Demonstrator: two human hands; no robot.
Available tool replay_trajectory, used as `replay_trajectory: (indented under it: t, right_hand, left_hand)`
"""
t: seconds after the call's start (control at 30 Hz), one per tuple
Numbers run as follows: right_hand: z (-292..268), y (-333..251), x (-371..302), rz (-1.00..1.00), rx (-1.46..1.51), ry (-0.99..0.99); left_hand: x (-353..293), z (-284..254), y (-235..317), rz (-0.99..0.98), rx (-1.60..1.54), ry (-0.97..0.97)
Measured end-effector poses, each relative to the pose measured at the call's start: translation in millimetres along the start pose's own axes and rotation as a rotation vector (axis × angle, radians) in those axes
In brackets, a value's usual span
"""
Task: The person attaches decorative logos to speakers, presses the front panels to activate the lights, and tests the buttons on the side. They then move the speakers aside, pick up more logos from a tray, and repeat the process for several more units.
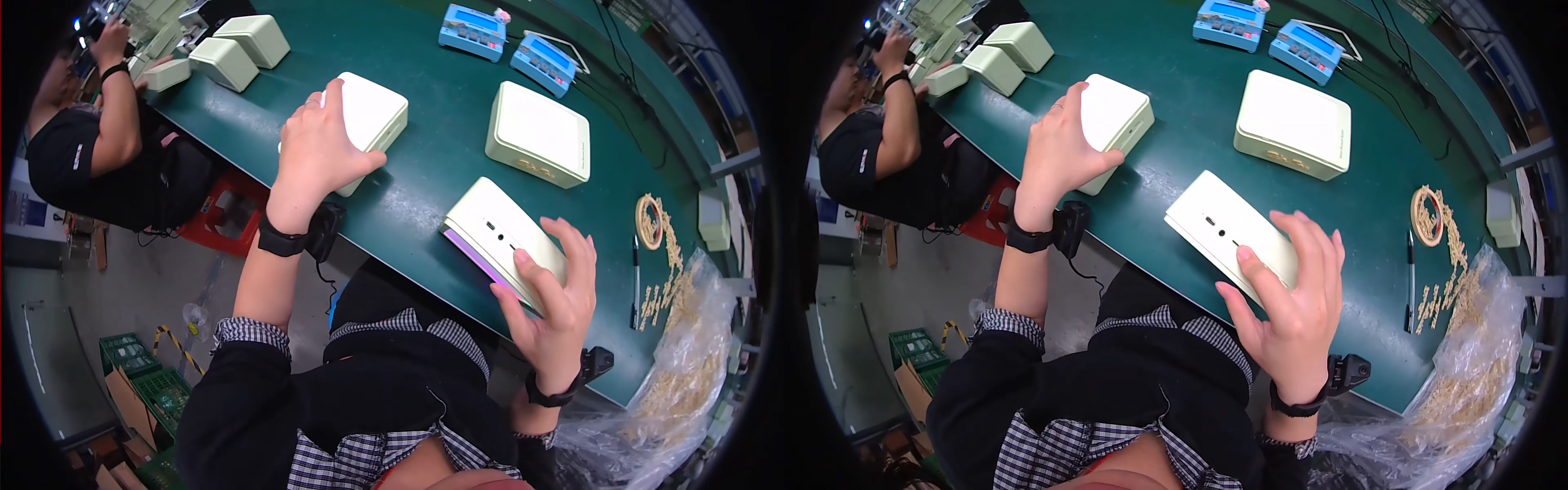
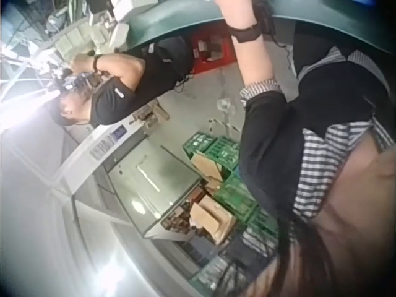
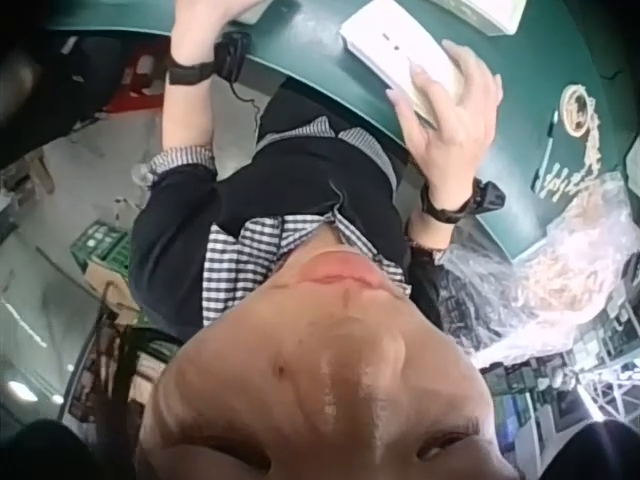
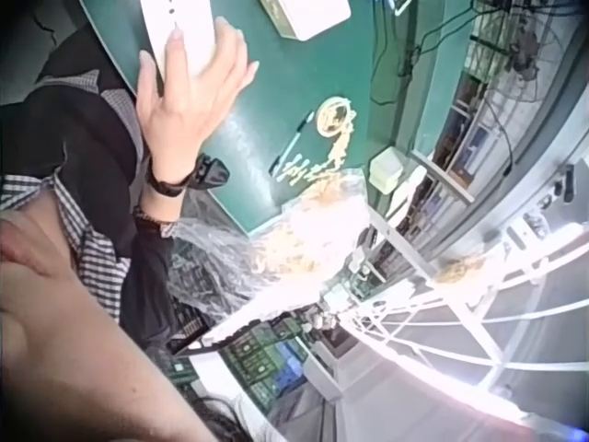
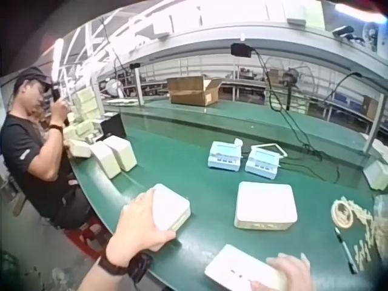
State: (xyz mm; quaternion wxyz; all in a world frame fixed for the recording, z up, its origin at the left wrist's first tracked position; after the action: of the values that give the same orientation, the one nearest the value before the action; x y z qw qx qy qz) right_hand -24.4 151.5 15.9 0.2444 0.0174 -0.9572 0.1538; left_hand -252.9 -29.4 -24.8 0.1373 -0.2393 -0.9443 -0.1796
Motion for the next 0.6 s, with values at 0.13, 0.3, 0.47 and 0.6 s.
replay_trajectory:
  t: [0.13, 0.3, 0.47, 0.6]
  right_hand:
    - [-2.1, -4.0, 9.4, -0.012, -0.066, -0.062]
    - [-2.7, 3.5, 9.0, -0.005, -0.045, -0.110]
    - [-0.8, 1.8, 1.1, 0.018, 0.000, -0.105]
    - [-1.1, 5.8, -2.0, 0.038, 0.016, -0.100]
  left_hand:
    - [0.3, -2.1, -2.7, 0.041, -0.011, 0.031]
    - [0.8, -3.5, -1.7, 0.027, -0.014, 0.027]
    - [-1.0, -5.2, -3.4, 0.027, -0.007, 0.031]
    - [0.3, -3.0, -3.1, 0.013, -0.007, 0.017]
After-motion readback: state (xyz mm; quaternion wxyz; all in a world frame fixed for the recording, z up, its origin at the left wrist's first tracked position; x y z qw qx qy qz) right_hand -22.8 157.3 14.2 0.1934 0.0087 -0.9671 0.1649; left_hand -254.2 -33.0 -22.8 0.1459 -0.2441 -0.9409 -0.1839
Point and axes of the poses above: each hand's wrist, its own x-axis towards the middle knuckle, its own z-axis out of the palm, y = z × x, the point moved 9 cm from there along x, towards the middle knuckle, and after that the axes turned 6 degrees about -x, right-handed, at the moved point
